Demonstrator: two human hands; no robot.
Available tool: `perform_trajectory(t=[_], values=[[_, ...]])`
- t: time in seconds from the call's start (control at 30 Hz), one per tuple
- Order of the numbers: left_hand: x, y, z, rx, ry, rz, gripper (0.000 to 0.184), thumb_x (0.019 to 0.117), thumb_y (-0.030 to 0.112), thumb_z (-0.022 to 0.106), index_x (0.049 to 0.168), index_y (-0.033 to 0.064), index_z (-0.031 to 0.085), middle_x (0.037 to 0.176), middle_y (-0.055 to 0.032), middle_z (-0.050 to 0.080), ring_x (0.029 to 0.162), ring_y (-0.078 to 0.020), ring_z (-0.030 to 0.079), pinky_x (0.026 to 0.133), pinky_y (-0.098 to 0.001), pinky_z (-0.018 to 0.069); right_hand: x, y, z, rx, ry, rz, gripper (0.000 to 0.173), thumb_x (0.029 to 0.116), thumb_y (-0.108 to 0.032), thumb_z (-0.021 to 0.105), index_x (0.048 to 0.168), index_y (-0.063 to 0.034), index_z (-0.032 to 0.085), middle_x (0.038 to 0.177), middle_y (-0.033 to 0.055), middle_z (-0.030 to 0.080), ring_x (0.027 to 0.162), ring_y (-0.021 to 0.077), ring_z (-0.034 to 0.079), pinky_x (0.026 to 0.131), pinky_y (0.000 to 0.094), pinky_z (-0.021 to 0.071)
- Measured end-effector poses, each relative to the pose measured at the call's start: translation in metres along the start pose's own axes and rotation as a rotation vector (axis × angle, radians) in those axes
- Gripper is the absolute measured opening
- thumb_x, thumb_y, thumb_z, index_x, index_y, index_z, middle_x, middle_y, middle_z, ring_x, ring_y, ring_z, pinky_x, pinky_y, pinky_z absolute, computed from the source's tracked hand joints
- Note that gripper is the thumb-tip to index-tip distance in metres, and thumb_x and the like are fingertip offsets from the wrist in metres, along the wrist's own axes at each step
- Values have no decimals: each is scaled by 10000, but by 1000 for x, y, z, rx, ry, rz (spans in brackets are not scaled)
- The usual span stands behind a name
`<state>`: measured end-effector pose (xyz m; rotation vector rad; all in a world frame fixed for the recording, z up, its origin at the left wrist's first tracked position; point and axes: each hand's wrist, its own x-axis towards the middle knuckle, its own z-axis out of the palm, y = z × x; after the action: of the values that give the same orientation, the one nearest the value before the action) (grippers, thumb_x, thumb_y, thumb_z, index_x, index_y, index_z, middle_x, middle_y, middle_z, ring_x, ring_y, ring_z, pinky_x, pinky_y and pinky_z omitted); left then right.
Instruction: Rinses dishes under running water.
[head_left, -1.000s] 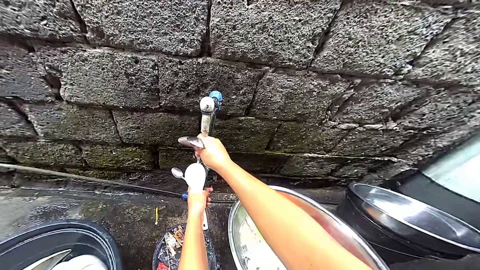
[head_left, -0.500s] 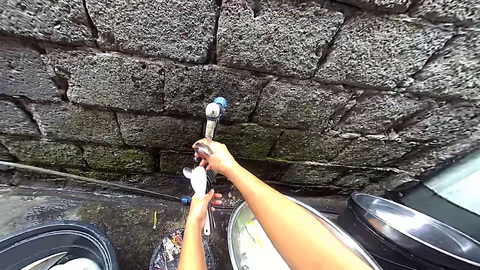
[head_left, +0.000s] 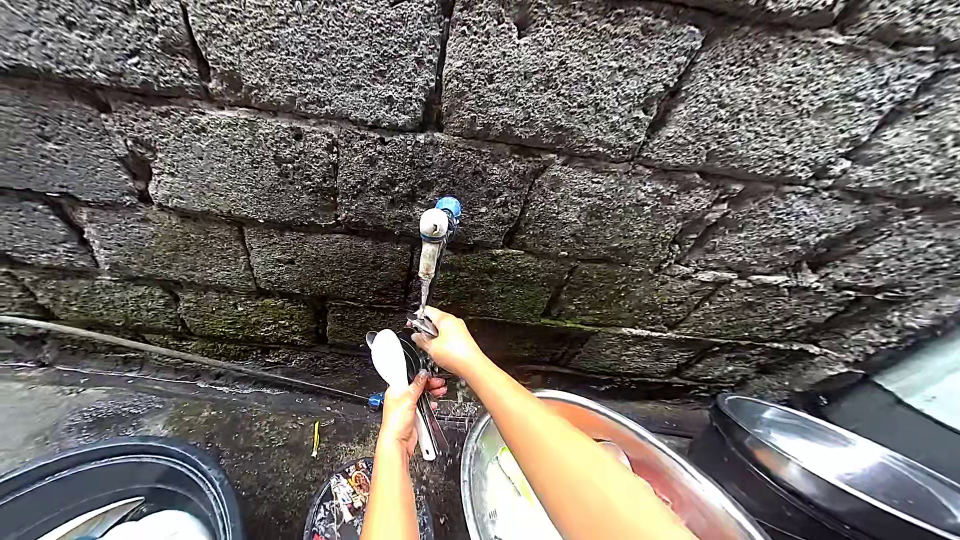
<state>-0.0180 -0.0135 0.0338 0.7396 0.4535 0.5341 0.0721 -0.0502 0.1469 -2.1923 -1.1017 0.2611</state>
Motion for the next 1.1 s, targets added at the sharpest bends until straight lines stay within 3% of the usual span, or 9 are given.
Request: perform_trajectory(t=[0.27, 0.4, 0.47, 0.6, 0.67, 0.8, 0.93, 1.0, 1.1], values=[[-2, 10, 4, -91, 80, 46, 132, 1076, 81, 478, 1151, -5, 544, 819, -105, 695, 629, -136, 663, 601, -250, 571, -4, 21, 14, 230, 90, -40, 412, 834, -40, 831, 1202, 33, 660, 1112, 212, 697, 1043, 295, 671, 969, 491, 519], [-4, 14, 5, -79, 36, 109, 113, 1066, 68, 494, 1122, 15, 576, 805, -65, 673, 605, -104, 623, 587, -223, 552, -4, 22, 24, 314, 294, -110, 186, 874, -60, 793, 992, 52, 702, 929, 172, 705, 879, 234, 671, 854, 447, 540], [-3, 16, 6, -71, 27, 130, 104, 1063, 70, 503, 1114, 29, 583, 778, -37, 637, 581, -78, 582, 558, -196, 523, -3, 19, 27, 403, 275, -5, 195, 955, -131, 733, 1030, 47, 705, 956, 161, 705, 887, 210, 658, 859, 428, 524], [-2, 16, 7, -36, 14, 153, 81, 1037, 35, 527, 1000, 43, 598, 694, -24, 606, 543, -71, 560, 536, -199, 513, -10, 12, 36, 458, 121, 172, 305, 973, -87, 687, 1255, -9, 600, 842, 116, 599, 568, 139, 503, 528, 314, 453], [-1, 16, 7, -28, 23, 131, 67, 1038, 60, 550, 1003, 37, 602, 708, -32, 615, 554, -81, 571, 547, -210, 523, -7, 8, 32, 356, 111, 166, 309, 978, -117, 698, 1249, 3, 610, 892, 156, 619, 610, 193, 535, 575, 373, 480], [-4, 19, 5, -26, -37, 75, 98, 1047, 106, 557, 1086, 36, 612, 812, -57, 680, 637, -110, 635, 616, -246, 567, -1, -2, 13, 279, 92, 96, 313, 1061, -217, 582, 1217, 44, 652, 1097, 219, 673, 1015, 296, 631, 937, 492, 475], [-8, 24, 9, -115, -23, 66, 151, 1034, 106, 577, 1181, 80, 598, 932, -56, 688, 740, -128, 663, 686, -281, 586, 1, 2, 11, 455, -101, 107, 255, 1072, -215, 556, 1233, -25, 611, 952, 106, 634, 734, 142, 591, 657, 319, 512], [-8, 27, 14, -148, 0, 53, 165, 1019, 112, 603, 1183, 98, 587, 906, -48, 668, 722, -121, 651, 669, -281, 584, 0, 5, 11, 529, -129, 75, 230, 1044, -98, 566, 1251, -19, 626, 1000, 110, 666, 817, 143, 623, 747, 332, 531], [-10, 29, 20, -77, 37, 39, 174, 1001, 146, 639, 1169, 122, 604, 907, -24, 670, 729, -94, 651, 669, -256, 576, 3, 8, 14, 496, -42, 54, 185, 986, -49, 644, 1166, -7, 665, 935, 106, 672, 751, 138, 616, 703, 331, 532]])
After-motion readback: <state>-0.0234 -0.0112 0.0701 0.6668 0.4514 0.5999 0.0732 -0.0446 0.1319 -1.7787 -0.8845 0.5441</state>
